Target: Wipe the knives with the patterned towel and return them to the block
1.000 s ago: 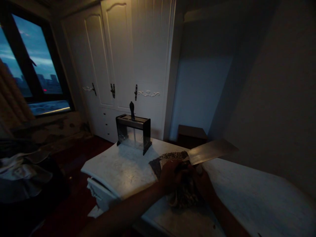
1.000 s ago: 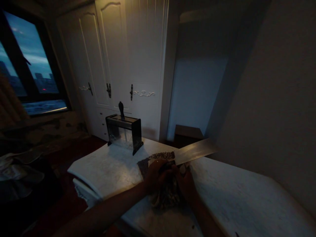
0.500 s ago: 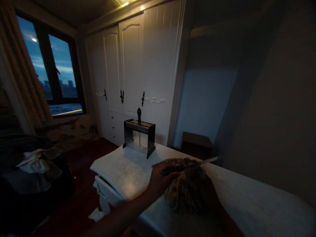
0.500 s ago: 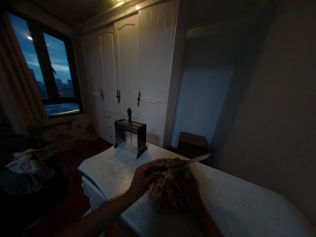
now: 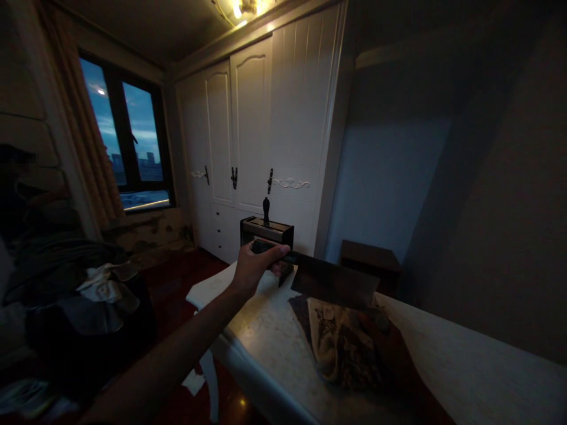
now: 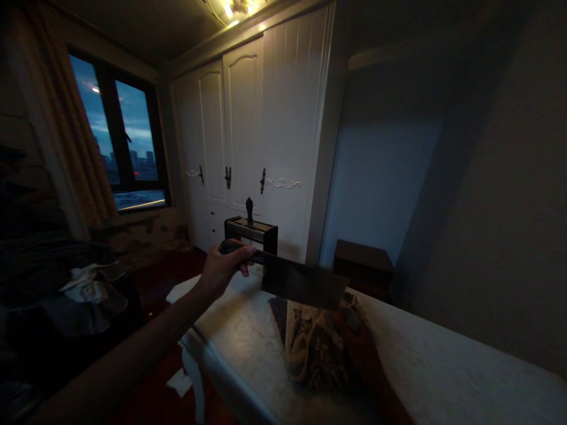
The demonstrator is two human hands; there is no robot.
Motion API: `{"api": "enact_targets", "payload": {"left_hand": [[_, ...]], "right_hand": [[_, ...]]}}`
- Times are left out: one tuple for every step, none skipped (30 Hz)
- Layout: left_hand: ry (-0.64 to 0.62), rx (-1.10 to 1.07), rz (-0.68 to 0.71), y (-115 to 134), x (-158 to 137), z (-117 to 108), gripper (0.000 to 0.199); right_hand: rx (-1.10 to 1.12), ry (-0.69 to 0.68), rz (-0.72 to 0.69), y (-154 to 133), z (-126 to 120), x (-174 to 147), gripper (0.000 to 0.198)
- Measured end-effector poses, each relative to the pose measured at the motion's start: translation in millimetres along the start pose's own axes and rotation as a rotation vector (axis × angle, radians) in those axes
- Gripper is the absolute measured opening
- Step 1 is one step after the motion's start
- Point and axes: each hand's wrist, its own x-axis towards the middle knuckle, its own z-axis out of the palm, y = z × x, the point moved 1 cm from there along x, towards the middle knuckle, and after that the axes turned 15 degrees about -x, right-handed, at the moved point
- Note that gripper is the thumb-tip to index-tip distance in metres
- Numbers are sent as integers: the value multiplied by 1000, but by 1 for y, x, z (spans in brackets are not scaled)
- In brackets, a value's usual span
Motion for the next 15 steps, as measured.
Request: {"api": "enact_targets", "payload": {"left_hand": [[1,12,25,6,4,0,31],[7,29,47,12,8,-1,31],[8,54,57,17,12,0,32],[-3,87,55,22,16,0,33],[-28,124,44,27,20,0,34],[-66,162,24,32,23,1,35],[-110,200,-1,36,26,2,35],[-152,236,-26,41,29,2,36],[-189,275,-49,46,31,3,36],[-216,314,-65,51,33,4,37],[-241,355,-78,56,35,5,37],[-267,398,-85,60,37,6,38],[-292,440,-88,65,40,6,38],[-312,476,-89,68,42,7,38],[-327,504,-91,72,46,7,38]], "right_hand": [[-13,8,1,1,0,0,57],[-24,21,-1,1,0,0,57],[-29,31,-3,2,0,1,57],[-30,32,-1,2,-1,1,56],[-27,28,3,2,-1,1,56],[-22,24,6,2,-1,1,57],[-20,25,7,1,-1,1,58],[-21,31,7,1,-1,1,58],[-22,38,3,0,-1,1,58],[-21,41,-5,-1,-1,1,57],[-19,41,-11,-1,-1,0,55],[-20,42,-9,-1,-1,0,54],[-22,45,-3,-1,-1,0,54],[-28,46,0,0,-1,0,54],[-36,44,-2,0,-1,0,55]]}}
